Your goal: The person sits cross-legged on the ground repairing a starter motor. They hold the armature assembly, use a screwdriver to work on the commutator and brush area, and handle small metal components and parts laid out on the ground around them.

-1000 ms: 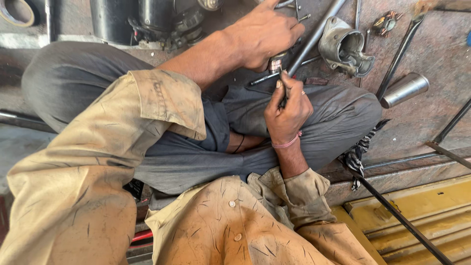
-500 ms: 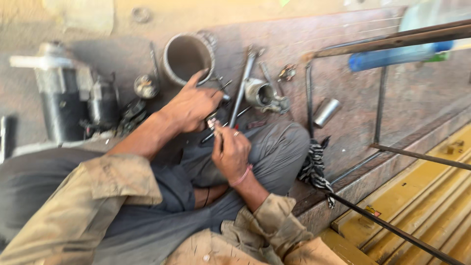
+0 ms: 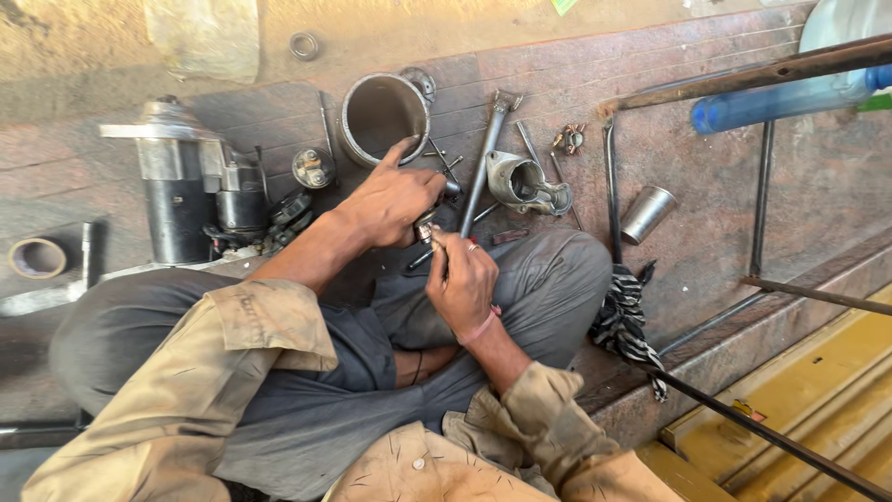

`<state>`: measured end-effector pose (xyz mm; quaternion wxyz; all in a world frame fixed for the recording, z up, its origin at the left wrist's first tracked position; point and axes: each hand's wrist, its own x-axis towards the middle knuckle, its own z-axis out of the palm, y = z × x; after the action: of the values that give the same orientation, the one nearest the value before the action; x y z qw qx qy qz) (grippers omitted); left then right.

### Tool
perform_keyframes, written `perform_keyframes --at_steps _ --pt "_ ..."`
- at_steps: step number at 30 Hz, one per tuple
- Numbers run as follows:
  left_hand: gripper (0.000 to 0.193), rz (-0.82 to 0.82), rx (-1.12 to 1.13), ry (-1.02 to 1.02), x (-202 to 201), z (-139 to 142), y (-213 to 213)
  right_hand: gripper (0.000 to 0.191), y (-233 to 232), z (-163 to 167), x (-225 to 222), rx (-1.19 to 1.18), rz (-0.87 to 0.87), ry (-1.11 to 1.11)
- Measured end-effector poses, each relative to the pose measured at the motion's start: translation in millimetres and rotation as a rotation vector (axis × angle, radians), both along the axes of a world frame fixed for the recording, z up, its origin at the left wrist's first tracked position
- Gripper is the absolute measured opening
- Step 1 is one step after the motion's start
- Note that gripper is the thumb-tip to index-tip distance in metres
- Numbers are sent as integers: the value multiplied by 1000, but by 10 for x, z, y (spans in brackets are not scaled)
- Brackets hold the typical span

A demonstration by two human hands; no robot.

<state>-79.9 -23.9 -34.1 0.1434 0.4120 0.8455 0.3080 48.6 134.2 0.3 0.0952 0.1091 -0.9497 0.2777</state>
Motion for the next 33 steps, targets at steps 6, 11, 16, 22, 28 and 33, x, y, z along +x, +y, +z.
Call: perform_keyframes --at_steps 6,11,16,22,28,33 --pt "48 2 -22 21 26 4 -16 16 -36 -8 -2 -2 -5 -14" --pt "45 11 2 9 40 -27 -37 14 -47 -12 16 -13 -36 -51" --pt "46 11 1 -14 48 -18 -67 15 -83 5 15 -37 1 -19" --pt "43 10 -28 23 52 -22 -79 16 -69 7 67 -12 -32 -73" --pt "43 22 6 35 38 -56 -90 22 156 82 137 -250 -153 -200" --pt "45 29 12 26 44 -61 -90 30 384 131 29 -546 -237 -429"
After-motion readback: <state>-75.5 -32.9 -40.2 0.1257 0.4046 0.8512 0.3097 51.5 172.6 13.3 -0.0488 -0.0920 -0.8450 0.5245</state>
